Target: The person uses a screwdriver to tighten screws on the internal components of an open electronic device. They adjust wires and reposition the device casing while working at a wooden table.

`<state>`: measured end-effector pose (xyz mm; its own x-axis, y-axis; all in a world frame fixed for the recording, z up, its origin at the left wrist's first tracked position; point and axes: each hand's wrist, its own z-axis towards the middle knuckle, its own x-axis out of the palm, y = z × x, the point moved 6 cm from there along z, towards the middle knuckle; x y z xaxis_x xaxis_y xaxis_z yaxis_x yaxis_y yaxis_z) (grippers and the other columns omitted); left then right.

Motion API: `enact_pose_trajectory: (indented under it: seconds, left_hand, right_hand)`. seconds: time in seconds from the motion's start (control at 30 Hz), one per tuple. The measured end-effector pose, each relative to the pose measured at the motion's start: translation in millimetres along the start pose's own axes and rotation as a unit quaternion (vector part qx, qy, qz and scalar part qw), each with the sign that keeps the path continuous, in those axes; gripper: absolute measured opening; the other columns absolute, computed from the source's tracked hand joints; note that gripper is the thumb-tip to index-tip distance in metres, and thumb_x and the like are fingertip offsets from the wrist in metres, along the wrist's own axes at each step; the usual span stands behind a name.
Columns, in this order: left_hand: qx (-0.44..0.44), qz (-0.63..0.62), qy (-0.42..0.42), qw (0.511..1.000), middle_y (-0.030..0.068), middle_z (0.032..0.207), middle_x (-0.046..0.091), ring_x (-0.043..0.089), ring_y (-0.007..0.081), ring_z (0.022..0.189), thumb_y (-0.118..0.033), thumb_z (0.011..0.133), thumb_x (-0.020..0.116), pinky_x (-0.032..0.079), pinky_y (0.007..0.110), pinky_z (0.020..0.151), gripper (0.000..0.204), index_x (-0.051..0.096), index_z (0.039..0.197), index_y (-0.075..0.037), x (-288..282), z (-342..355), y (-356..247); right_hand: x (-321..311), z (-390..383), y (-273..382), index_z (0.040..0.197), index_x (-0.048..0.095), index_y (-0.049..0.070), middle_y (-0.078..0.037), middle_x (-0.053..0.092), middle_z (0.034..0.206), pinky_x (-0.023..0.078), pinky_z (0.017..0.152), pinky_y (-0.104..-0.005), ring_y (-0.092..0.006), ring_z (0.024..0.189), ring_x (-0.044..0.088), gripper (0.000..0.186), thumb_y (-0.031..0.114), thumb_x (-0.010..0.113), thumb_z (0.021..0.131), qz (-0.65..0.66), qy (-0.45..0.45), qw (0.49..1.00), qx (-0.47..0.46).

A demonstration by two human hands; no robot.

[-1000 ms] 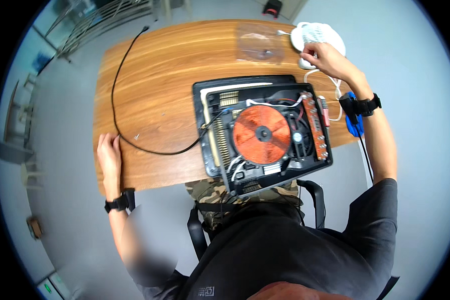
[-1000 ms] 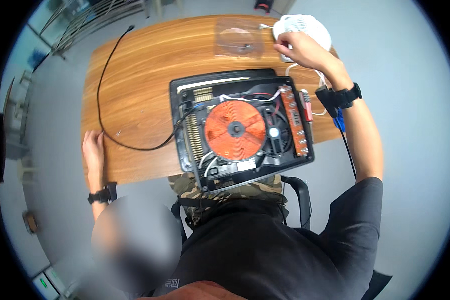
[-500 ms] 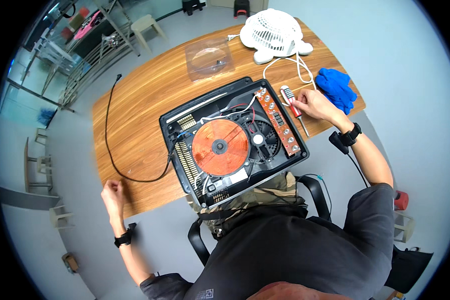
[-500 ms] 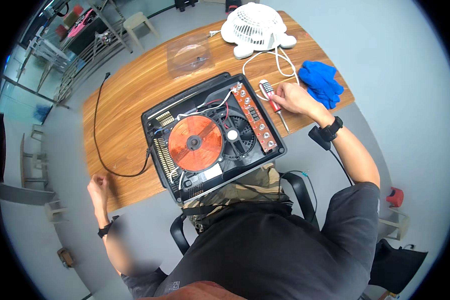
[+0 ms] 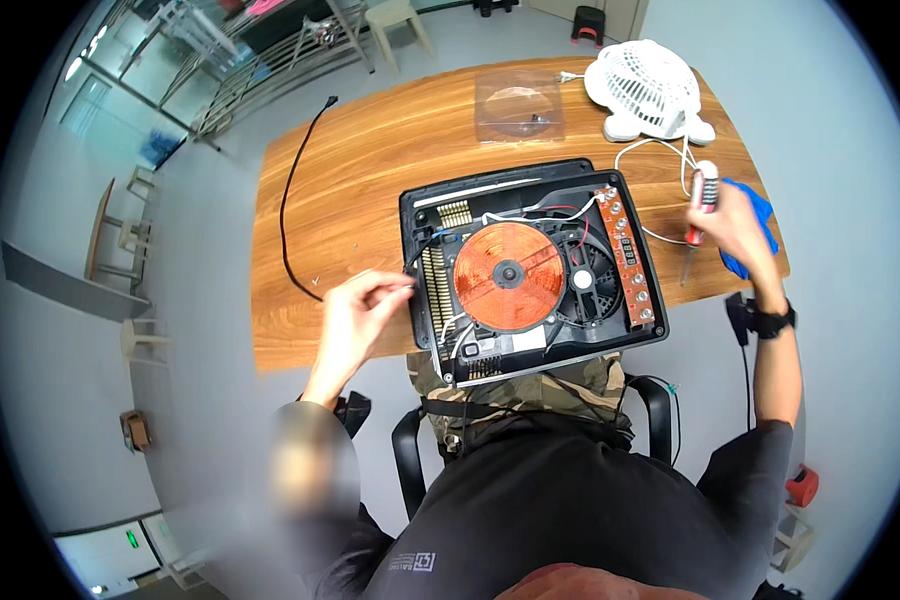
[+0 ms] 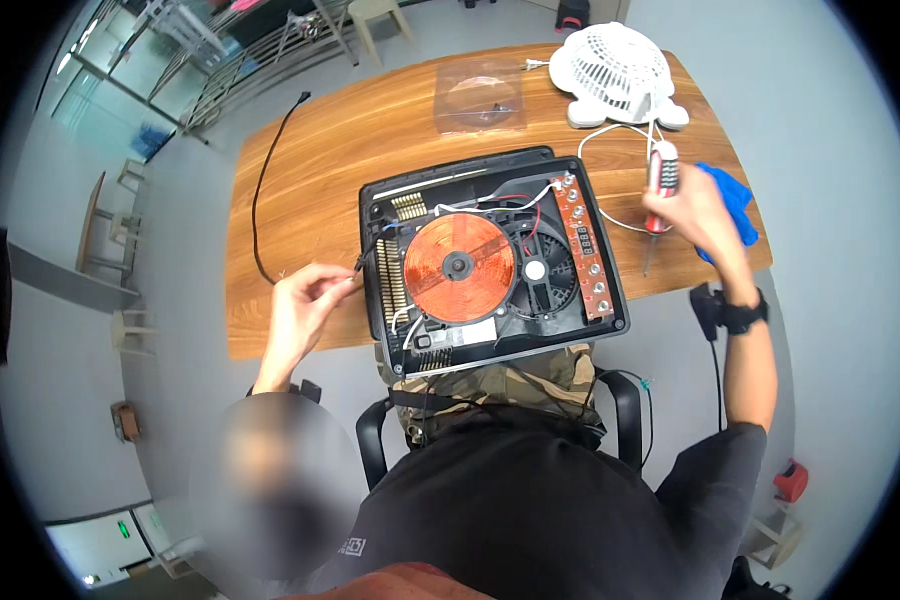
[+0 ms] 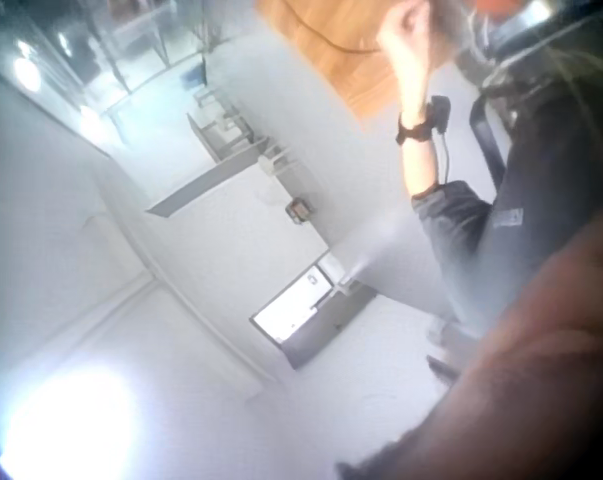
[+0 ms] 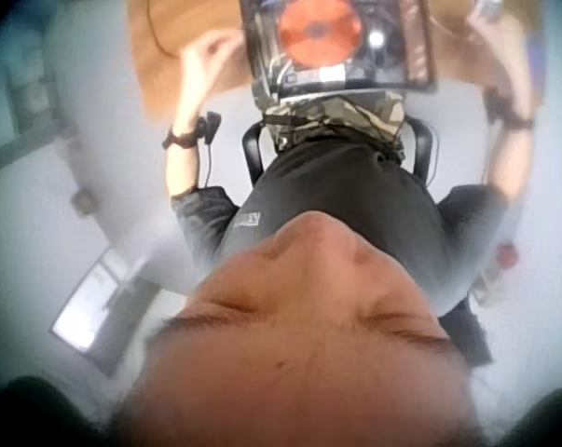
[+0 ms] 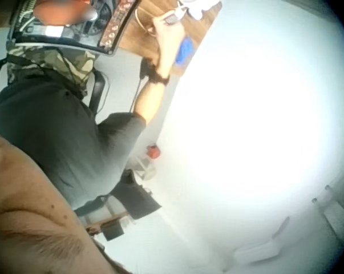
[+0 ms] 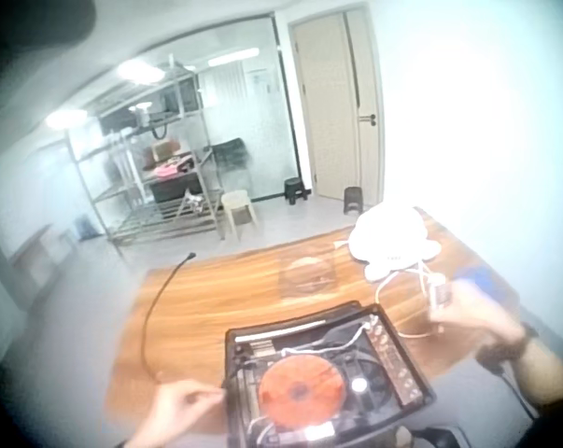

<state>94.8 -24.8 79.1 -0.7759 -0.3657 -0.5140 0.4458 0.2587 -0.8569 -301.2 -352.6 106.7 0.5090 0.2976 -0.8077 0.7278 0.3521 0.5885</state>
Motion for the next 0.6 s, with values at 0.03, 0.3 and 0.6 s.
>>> enact_pose_trajectory:
  seconds: [0.03, 0.3, 0.6]
  left_hand:
    - [0.01, -0.035, 0.03, 0.999, 0.0022, 0.091, 0.075, 0.065, 0.0051, 0.078, -0.004, 0.093, 0.075, 0.053, 0.022, 0.072, 0.016, 0.076, 0.109, 0.0, 12.6, 0.5, -10.1]
    - [0.038, -0.131, 0.109, 0.985, -0.0092, 0.073, 0.06, 0.043, -0.0031, 0.061, -0.001, 0.091, 0.077, 0.032, 0.017, 0.054, 0.009, 0.069, 0.094, -0.004, 82.4, -1.4, -66.3]
    - [0.098, -0.037, 0.063, 0.992, 0.0001, 0.065, 0.059, 0.051, 0.0042, 0.058, -0.002, 0.086, 0.079, 0.044, 0.025, 0.055, 0.01, 0.072, 0.093, -0.002, 79.2, -9.8, -76.4]
  right_hand:
    - [-17.2, -13.0, 26.2, 0.087, 0.063, -0.004, -0.012, 0.07, 0.073, 0.057, 0.065, -0.034, -0.0192, 0.067, 0.072, 0.024, 0.018, 0.073, 0.087, 0.055, -0.009, 0.998, -0.017]
    - [-18.4, -77.3, 189.7, 0.091, 0.064, -0.001, -0.003, 0.07, 0.076, 0.052, 0.056, -0.0238, -0.0083, 0.064, 0.066, 0.021, 0.013, 0.079, 0.088, 0.282, 0.013, 0.928, -0.242]
    - [23.5, -90.2, 225.5, 0.094, 0.066, 0.0, 0.002, 0.068, 0.074, 0.047, 0.055, -0.0176, 0.0006, 0.063, 0.058, 0.022, 0.003, 0.081, 0.078, 0.191, 0.014, 0.923, -0.334]
